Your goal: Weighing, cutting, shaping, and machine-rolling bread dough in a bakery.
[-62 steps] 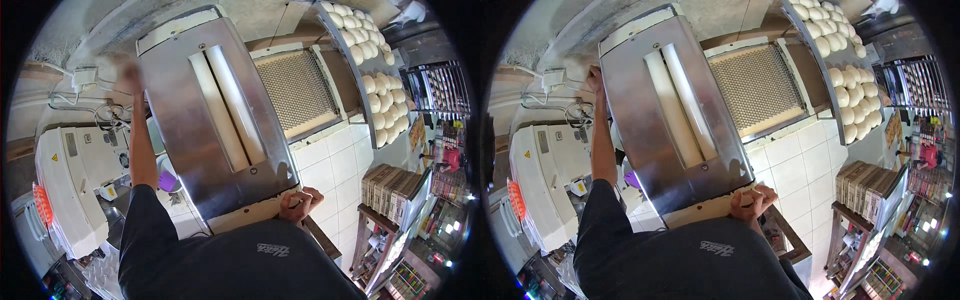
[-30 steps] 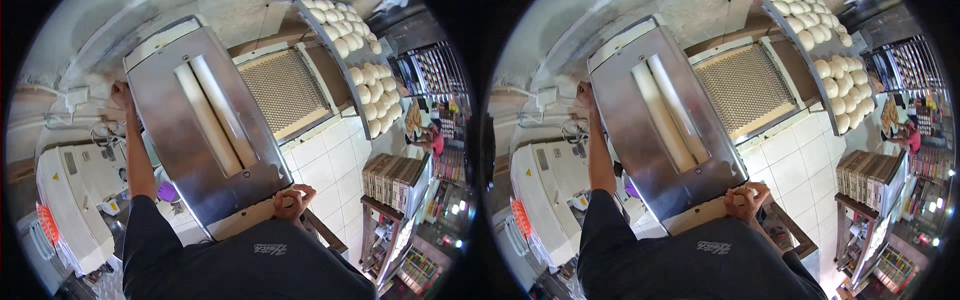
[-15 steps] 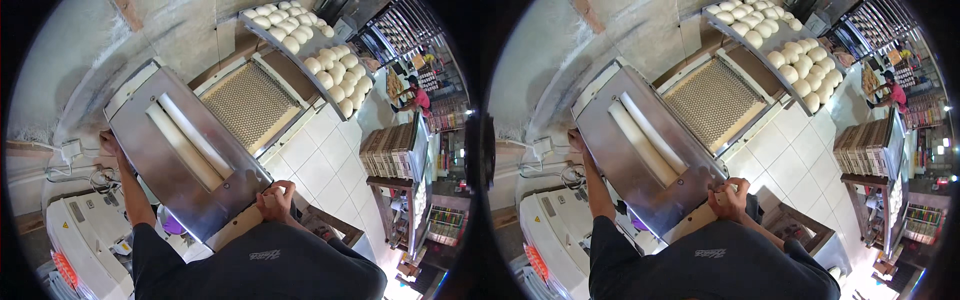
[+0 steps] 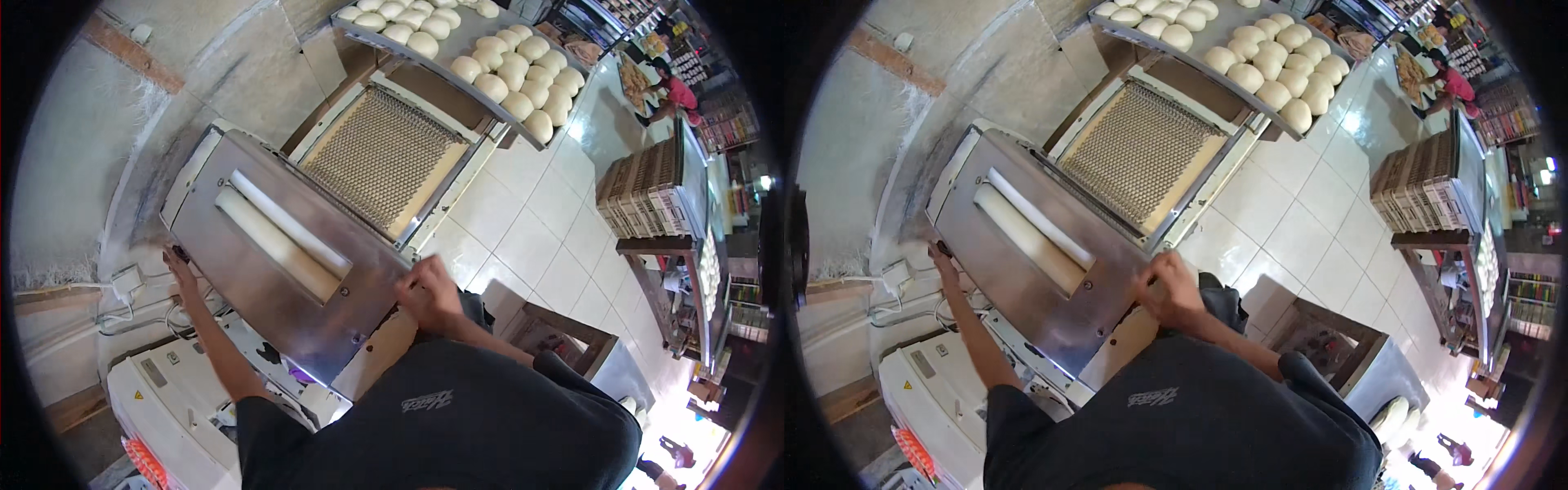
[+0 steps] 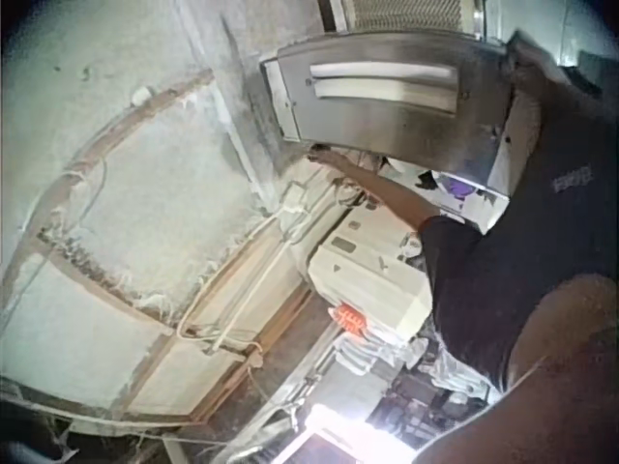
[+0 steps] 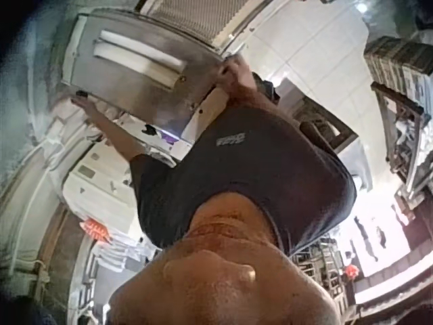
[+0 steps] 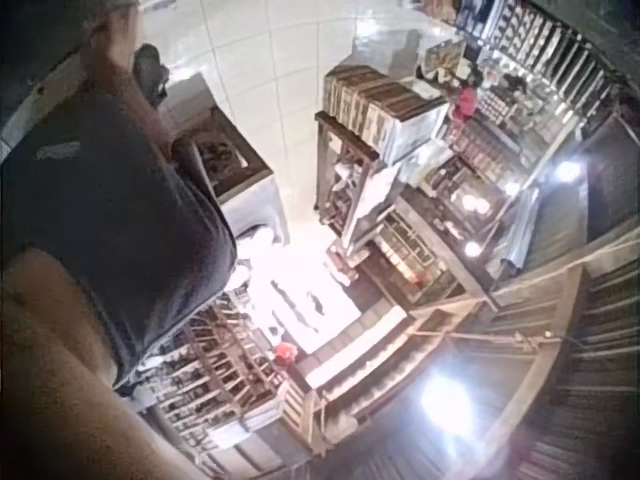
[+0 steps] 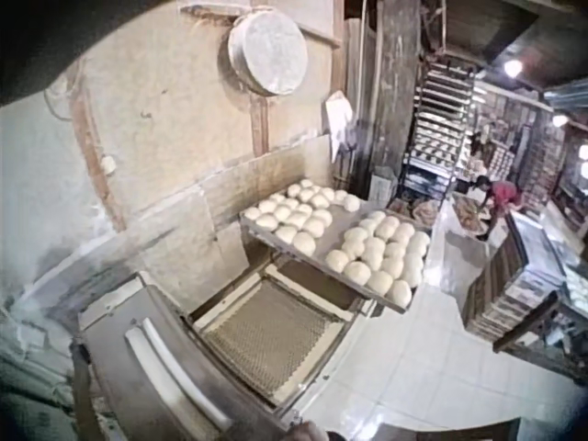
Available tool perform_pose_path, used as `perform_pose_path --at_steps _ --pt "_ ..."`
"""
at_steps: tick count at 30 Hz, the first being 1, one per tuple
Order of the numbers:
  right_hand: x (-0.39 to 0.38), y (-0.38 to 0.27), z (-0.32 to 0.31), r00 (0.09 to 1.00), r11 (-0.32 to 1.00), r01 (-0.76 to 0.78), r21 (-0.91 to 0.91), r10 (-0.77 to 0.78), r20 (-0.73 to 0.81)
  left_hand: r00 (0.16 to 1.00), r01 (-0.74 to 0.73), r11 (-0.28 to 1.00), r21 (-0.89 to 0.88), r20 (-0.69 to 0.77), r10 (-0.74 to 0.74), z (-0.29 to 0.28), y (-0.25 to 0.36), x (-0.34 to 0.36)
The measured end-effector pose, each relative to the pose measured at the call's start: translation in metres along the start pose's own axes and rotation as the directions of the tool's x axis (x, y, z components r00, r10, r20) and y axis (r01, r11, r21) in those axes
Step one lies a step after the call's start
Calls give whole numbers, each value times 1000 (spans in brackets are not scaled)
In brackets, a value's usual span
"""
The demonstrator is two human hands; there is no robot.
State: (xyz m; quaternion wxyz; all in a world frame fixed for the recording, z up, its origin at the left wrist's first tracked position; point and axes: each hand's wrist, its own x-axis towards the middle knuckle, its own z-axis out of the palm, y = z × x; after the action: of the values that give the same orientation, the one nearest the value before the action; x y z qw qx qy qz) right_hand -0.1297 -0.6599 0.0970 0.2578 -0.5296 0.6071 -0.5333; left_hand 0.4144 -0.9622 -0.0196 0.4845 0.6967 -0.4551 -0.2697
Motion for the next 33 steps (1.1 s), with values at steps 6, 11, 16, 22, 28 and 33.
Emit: perform_pose_path --at_steps 6,11,16,22,28,33 --pt "96 179 -15 976 914 -168 -369 206 67 960 -244 930 273 -71 272 27 71 -162" --pt "156 306 -2 991 514 114 -850 -3 131 968 -173 802 572 -50 244 58 142 -248" --pt "160 359 -24 880 298 341 -891 -434 192 985 -126 909 398 -62 164 61 139 -247" --pt "154 312 -5 973 420 229 -878 -89 211 984 -112 882 457 -73 162 50 137 -253" --pt "165 269 -11 911 658 9 -753 305 278 922 -325 802 501 -21 386 38 87 -233" --pt "158 231 -60 999 965 -28 -262 17 -44 981 -83 992 91 -169 98 36 79 -225"
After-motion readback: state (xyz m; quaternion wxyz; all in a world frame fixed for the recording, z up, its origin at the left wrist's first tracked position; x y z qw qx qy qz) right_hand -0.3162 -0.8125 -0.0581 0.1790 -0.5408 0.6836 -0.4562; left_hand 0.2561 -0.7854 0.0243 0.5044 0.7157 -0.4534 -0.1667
